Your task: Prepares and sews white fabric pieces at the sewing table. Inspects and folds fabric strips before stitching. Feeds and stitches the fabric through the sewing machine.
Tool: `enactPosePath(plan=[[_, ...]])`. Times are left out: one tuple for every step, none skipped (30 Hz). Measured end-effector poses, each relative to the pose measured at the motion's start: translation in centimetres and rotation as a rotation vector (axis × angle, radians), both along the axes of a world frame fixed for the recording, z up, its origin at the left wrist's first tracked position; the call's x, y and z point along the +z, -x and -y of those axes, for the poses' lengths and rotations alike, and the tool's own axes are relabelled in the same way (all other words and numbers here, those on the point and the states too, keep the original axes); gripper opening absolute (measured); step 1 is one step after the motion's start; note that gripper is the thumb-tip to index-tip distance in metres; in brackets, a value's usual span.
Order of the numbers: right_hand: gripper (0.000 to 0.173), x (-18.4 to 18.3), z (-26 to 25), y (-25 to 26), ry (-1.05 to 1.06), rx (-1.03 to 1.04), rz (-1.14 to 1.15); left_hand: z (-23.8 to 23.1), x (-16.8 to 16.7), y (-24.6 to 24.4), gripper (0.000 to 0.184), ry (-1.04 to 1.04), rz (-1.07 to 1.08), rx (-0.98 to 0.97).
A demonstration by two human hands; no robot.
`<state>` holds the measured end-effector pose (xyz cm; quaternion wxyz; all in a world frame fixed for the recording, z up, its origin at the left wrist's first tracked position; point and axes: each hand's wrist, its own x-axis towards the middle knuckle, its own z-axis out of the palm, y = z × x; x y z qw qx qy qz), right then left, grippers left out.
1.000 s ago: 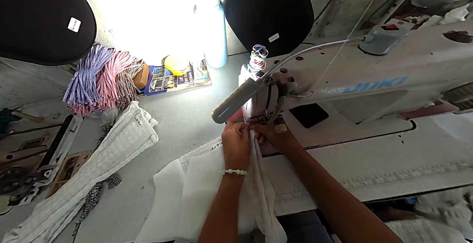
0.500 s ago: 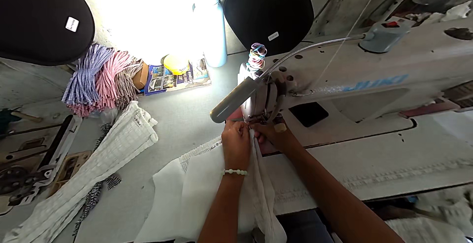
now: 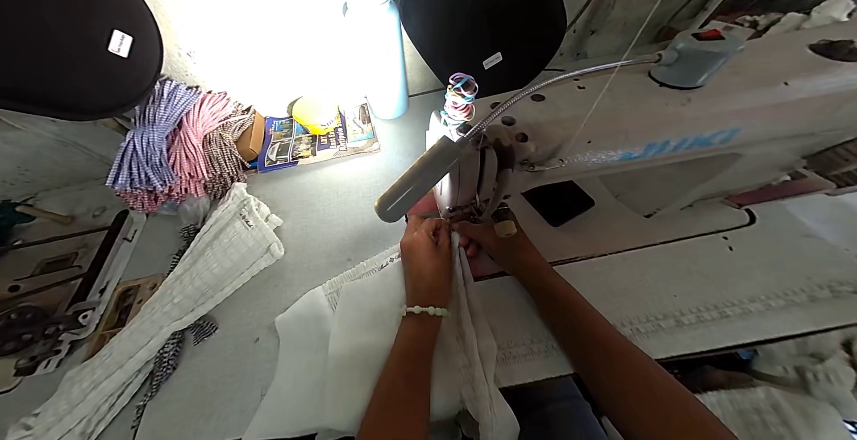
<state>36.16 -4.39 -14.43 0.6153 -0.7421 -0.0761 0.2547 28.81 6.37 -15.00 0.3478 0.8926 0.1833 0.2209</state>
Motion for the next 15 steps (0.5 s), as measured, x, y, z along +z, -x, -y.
enactPosePath(plan=[[0.01, 0.07, -0.04, 0.0, 0.005, -0.003, -0.007, 0.01, -0.04, 0.0, 0.014, -0.002, 0.008, -0.001], [0.01, 0.11, -0.07, -0.02, 0.013, -0.002, -0.01, 0.01, -0.06, 0.01, 0.014, -0.005, 0.014, -0.003], [0.011, 0.12, -0.09, -0.04, 0.021, 0.0, -0.005, 0.02, -0.09, 0.03, 0.014, -0.01, 0.016, -0.007], [0.01, 0.13, -0.07, -0.01, 0.023, 0.003, 0.003, 0.07, -0.11, 0.07, 0.014, -0.018, 0.015, -0.012], [0.01, 0.15, -0.06, 0.02, 0.02, 0.002, 0.006, 0.15, -0.15, 0.1, 0.015, -0.029, 0.014, -0.014], [0.01, 0.13, -0.05, 0.04, 0.016, 0.001, 0.01, 0.22, -0.22, 0.1, 0.015, -0.044, 0.018, -0.015], [0.01, 0.09, -0.04, 0.04, 0.012, -0.001, 0.012, 0.28, -0.32, 0.07, 0.015, -0.065, 0.024, -0.013], [0.01, 0.05, -0.03, 0.03, 0.007, -0.002, 0.016, 0.32, -0.38, 0.04, 0.015, -0.081, 0.023, -0.011], [0.009, -0.02, -0.01, 0.01, 0.002, -0.002, 0.017, 0.34, -0.39, 0.03, 0.016, -0.09, 0.019, -0.01], [0.01, -0.04, 0.02, -0.01, 0.0, 0.001, 0.016, 0.34, -0.37, 0.03, 0.016, -0.094, 0.017, -0.012], [0.01, -0.05, 0.04, -0.01, -0.001, 0.004, 0.017, 0.33, -0.37, 0.04, 0.016, -0.094, 0.021, -0.014], [0.01, -0.05, 0.04, 0.0, -0.001, 0.004, 0.017, 0.33, -0.4, 0.04, 0.016, -0.092, 0.027, -0.015], [0.01, -0.04, 0.05, 0.02, -0.002, 0.003, 0.017, 0.33, -0.42, 0.03, 0.016, -0.094, 0.031, -0.015], [0.01, -0.03, 0.06, 0.05, -0.004, 0.002, 0.015, 0.33, -0.42, 0.03, 0.015, -0.095, 0.03, -0.015], [0.01, 0.0, 0.06, 0.09, -0.004, -0.003, 0.01, 0.31, -0.43, 0.03, 0.015, -0.095, 0.03, -0.016]])
